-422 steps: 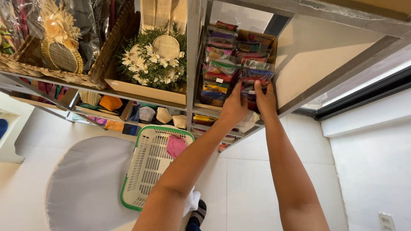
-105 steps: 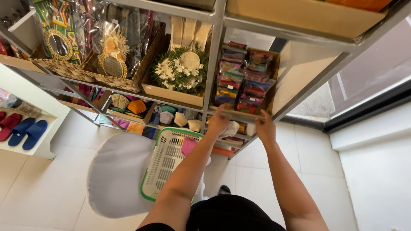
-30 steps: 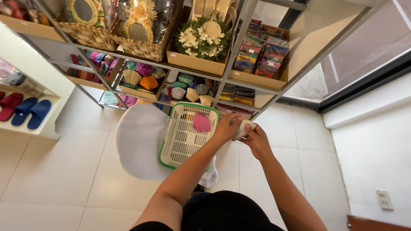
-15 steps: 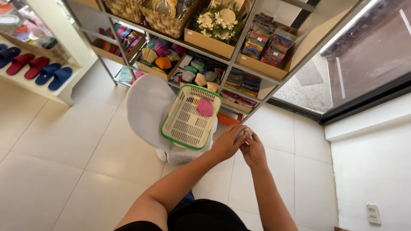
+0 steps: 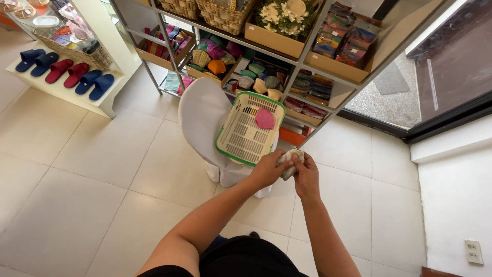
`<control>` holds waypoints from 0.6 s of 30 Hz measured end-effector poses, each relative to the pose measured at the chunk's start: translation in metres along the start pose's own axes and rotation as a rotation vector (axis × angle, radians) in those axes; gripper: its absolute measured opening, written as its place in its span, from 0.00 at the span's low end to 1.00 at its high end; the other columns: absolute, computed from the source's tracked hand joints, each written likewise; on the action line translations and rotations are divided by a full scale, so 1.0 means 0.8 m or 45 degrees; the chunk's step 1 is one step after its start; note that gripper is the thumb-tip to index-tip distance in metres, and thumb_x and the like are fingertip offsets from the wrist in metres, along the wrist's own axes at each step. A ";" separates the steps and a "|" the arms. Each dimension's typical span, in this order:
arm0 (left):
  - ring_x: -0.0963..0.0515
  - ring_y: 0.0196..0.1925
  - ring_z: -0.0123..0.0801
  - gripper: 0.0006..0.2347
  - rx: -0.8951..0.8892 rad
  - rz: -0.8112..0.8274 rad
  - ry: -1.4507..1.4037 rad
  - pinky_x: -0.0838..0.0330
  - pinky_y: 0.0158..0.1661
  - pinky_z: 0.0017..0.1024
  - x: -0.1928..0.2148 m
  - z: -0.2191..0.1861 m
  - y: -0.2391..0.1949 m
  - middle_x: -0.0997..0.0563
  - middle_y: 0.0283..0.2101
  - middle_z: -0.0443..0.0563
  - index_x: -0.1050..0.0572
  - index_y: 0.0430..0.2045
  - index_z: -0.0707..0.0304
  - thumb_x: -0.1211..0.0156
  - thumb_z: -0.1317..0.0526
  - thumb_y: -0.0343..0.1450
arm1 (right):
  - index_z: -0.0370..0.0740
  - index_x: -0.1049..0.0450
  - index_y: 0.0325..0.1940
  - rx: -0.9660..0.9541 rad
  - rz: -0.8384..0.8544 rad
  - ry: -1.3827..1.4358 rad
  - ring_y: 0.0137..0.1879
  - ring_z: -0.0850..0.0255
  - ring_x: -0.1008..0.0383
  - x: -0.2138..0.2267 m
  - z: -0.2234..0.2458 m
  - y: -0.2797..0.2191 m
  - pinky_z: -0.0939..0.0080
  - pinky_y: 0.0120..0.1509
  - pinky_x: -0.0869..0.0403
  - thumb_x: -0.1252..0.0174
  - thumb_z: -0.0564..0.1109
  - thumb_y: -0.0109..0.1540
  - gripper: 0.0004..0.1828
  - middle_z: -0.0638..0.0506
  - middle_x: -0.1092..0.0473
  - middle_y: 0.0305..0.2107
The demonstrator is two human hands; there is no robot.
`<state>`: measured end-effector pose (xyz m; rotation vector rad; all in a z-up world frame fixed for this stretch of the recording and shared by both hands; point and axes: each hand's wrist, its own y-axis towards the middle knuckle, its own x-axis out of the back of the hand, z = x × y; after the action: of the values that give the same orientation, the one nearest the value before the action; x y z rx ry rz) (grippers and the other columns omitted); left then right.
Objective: Organizing small packaged gift items on shelves and wiping down surfaces with a cloth.
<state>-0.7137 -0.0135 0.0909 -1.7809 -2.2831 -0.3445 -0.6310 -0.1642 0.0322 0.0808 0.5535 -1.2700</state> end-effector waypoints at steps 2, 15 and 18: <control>0.16 0.36 0.47 0.17 -0.024 0.003 -0.015 0.24 0.37 0.38 0.026 0.016 0.000 0.17 0.36 0.63 0.25 0.45 0.68 0.38 0.52 0.72 | 0.37 0.30 0.58 0.025 -0.007 -0.035 0.48 0.65 0.26 -0.040 0.005 -0.008 0.63 0.51 0.25 0.37 0.45 0.64 0.20 0.52 0.26 0.45; 0.18 0.37 0.45 0.13 -0.073 -0.216 -0.065 0.24 0.39 0.36 0.273 0.133 0.028 0.18 0.39 0.63 0.26 0.44 0.68 0.37 0.60 0.70 | 0.41 0.29 0.58 -0.093 -0.114 0.053 0.42 0.62 0.30 -0.217 -0.165 0.056 0.58 0.44 0.26 0.40 0.52 0.68 0.18 0.53 0.30 0.40; 0.19 0.38 0.47 0.11 -0.211 -0.318 -0.115 0.23 0.40 0.36 0.292 0.144 0.038 0.21 0.42 0.63 0.27 0.42 0.68 0.38 0.65 0.67 | 0.50 0.33 0.62 -0.319 -0.163 0.021 0.48 0.60 0.27 -0.280 -0.137 0.029 0.54 0.49 0.25 0.47 0.57 0.66 0.22 0.55 0.29 0.46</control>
<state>-0.7437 0.2451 0.0571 -1.6135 -2.6179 -0.5206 -0.6896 0.0791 0.0288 -0.1556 0.7375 -1.3146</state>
